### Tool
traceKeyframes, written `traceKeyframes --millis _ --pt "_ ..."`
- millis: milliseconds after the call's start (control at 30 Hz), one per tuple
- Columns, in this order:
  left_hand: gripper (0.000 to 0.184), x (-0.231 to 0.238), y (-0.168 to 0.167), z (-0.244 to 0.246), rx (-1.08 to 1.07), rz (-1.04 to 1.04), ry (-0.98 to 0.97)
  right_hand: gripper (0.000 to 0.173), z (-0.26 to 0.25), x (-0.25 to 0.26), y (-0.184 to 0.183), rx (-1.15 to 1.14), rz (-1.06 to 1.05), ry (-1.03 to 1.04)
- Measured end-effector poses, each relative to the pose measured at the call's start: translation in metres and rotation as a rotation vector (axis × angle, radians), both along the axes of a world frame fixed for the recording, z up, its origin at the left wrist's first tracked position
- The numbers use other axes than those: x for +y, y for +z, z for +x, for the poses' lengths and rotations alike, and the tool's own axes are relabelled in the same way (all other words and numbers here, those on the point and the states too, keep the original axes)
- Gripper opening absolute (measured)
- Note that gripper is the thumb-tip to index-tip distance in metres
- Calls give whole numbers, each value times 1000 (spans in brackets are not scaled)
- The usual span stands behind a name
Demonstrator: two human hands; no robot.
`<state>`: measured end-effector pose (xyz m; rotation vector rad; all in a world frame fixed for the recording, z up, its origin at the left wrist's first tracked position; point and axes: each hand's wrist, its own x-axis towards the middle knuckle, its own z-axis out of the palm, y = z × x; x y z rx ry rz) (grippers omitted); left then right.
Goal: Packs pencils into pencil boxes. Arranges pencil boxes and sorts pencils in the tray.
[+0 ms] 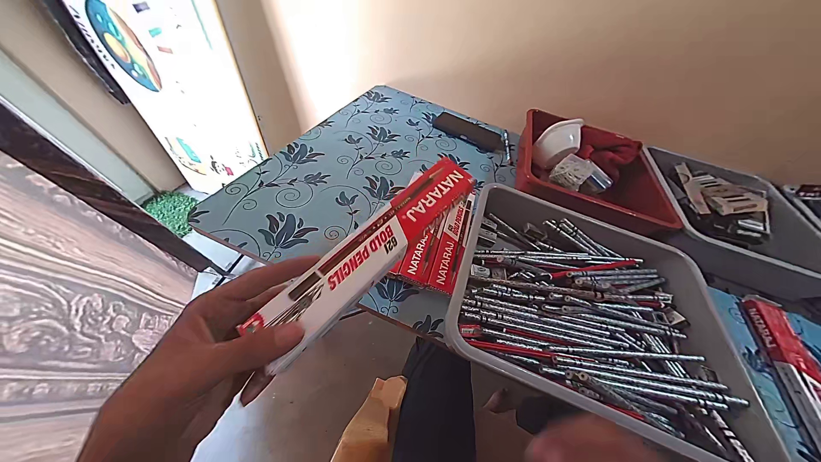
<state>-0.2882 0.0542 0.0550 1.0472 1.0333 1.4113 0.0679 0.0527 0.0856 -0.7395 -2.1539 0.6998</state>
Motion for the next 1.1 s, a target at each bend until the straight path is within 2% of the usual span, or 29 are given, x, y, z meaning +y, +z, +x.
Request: traceKeyframes --millis 33,100,167,200,333,467,633,733,867,1000,1100 --pt "48 -8 6 -2 4 -18 -45 19 -1 17 10 16 38 -87" --pt "47 -16 14 -5 -1 10 -214 45 -9 49 21 106 7 -200" --pt "47 -16 17 -5 14 64 -385 70 -17 64 25 209 -118 -170" --pt "48 -15 18 -4 25 84 -436 74 -19 66 25 256 -165 -138" --pt "42 -10 17 0 0 59 -471 58 -8 60 20 325 -221 -148" --pt "48 -1 11 8 11 19 -485 48 11 62 15 322 -294 -187" --pt "53 -4 12 33 -43 -30 -261 46 22 59 8 344 -349 -223" --pt "44 -1 8 49 -99 -31 -24 47 18 54 8 396 -356 -251" --pt "18 12 0 58 -200 9 185 44 9 50 4 473 -357 -175" --pt "19 31 0 65 -135 81 414 43 -6 32 7 502 -409 -137" --pt "15 40 0 68 -116 124 483 49 -14 18 8 454 -430 -138"
